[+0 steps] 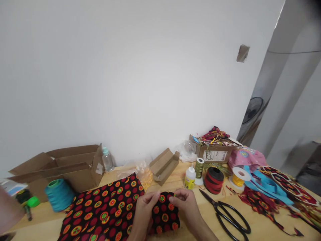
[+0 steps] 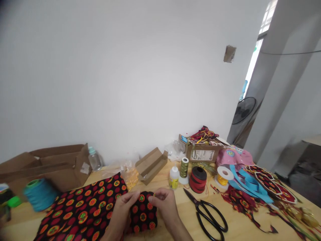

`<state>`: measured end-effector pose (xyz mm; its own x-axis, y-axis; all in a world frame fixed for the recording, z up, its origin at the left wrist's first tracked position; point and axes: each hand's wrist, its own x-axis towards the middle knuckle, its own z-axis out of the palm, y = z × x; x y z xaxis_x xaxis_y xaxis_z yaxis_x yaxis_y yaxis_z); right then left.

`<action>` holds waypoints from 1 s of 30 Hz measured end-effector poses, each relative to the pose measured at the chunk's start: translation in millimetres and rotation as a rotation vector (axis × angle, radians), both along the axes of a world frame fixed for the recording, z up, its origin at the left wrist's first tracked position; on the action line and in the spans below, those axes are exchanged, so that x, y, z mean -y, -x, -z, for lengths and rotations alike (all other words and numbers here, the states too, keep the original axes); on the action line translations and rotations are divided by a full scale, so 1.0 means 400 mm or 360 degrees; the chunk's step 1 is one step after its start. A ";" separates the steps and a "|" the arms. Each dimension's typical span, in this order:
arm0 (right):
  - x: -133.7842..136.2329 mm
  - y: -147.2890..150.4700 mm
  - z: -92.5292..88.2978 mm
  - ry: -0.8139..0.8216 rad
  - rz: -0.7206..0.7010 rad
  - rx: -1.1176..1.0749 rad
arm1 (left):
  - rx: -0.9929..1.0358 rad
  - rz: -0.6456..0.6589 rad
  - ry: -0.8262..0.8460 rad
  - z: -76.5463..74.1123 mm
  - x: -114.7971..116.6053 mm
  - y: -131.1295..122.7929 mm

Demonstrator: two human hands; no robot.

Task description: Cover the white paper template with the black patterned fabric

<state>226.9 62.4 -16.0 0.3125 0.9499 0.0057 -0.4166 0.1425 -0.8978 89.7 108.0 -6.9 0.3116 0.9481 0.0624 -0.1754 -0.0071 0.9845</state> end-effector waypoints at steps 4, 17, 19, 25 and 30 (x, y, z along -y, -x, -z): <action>0.008 0.000 -0.017 -0.0031 0.0011 0.0020 | 0.0072 0.0103 -0.0006 -0.009 0.015 0.001; 0.014 -0.009 -0.020 -0.0134 0.0041 0.0141 | 0.0142 0.0140 -0.0205 -0.019 0.024 0.013; 0.012 -0.007 -0.019 -0.0152 0.0023 0.0162 | 0.0154 0.0133 -0.0222 -0.006 0.017 0.012; 0.011 -0.007 -0.008 -0.0169 0.0019 0.0208 | 0.0097 -0.0013 -0.0240 0.015 0.006 0.011; 0.006 0.005 -0.005 -0.0156 -0.0005 0.0289 | 0.0071 0.0046 -0.0247 0.006 0.017 0.017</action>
